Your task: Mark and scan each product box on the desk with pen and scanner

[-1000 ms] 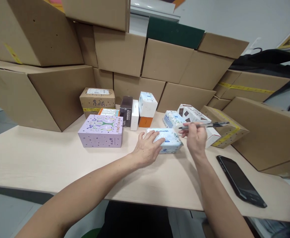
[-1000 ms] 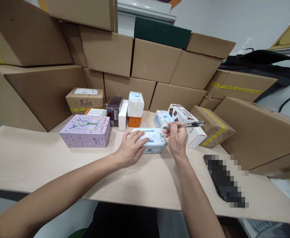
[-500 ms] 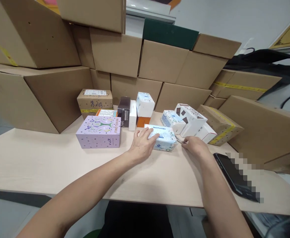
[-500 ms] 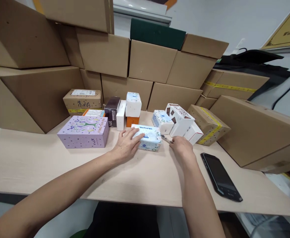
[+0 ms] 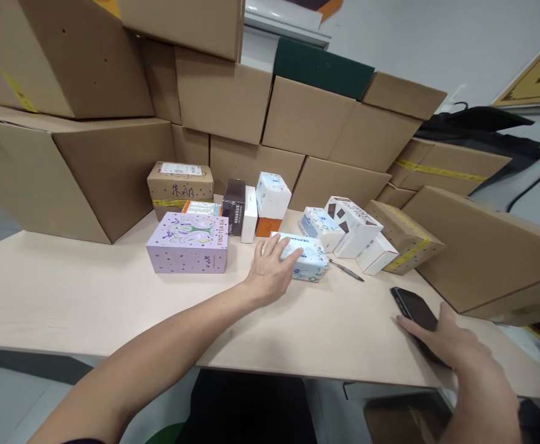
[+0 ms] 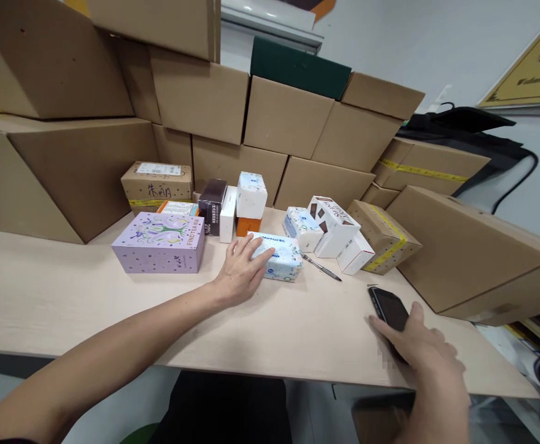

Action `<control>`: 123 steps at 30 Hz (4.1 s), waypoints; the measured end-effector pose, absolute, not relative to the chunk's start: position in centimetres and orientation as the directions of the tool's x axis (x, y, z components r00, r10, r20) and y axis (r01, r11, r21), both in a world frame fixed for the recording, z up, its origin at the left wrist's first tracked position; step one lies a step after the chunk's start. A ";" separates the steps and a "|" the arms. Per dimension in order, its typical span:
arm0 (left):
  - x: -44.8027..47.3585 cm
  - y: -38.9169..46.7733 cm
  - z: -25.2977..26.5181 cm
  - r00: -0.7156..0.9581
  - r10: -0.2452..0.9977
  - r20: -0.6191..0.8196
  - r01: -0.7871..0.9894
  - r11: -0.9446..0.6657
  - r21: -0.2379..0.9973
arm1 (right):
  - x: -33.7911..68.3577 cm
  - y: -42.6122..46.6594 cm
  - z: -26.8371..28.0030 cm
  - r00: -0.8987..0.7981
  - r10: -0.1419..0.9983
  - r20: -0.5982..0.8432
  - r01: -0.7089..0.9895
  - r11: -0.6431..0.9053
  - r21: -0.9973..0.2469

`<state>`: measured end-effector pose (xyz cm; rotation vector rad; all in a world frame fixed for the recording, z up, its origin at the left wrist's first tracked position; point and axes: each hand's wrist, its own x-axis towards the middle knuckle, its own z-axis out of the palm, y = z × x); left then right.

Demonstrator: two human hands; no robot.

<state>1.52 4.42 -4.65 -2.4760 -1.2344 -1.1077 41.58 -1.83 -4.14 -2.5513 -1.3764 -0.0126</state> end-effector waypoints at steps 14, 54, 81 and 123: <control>3.0 2.1 -5.5 0.573 0.500 0.650 0.497 -0.842 0.211 | 32.8 -3.9 -3.5 0.582 0.797 0.163 0.767 -0.472 -0.434; 4.2 2.8 -6.1 0.210 0.909 0.361 -0.172 -0.329 0.928 | 18.6 -0.5 -2.4 0.253 0.798 0.548 0.730 0.214 -0.649; 4.0 2.4 -4.9 0.221 0.946 0.238 -0.273 -0.175 0.946 | 18.6 -0.3 -2.7 0.248 0.782 0.572 0.748 0.222 -0.626; 1.1 6.1 -4.3 -0.018 0.982 0.189 0.322 -0.173 0.931 | 29.2 0.8 -3.0 0.210 0.945 0.251 0.789 -0.012 -0.615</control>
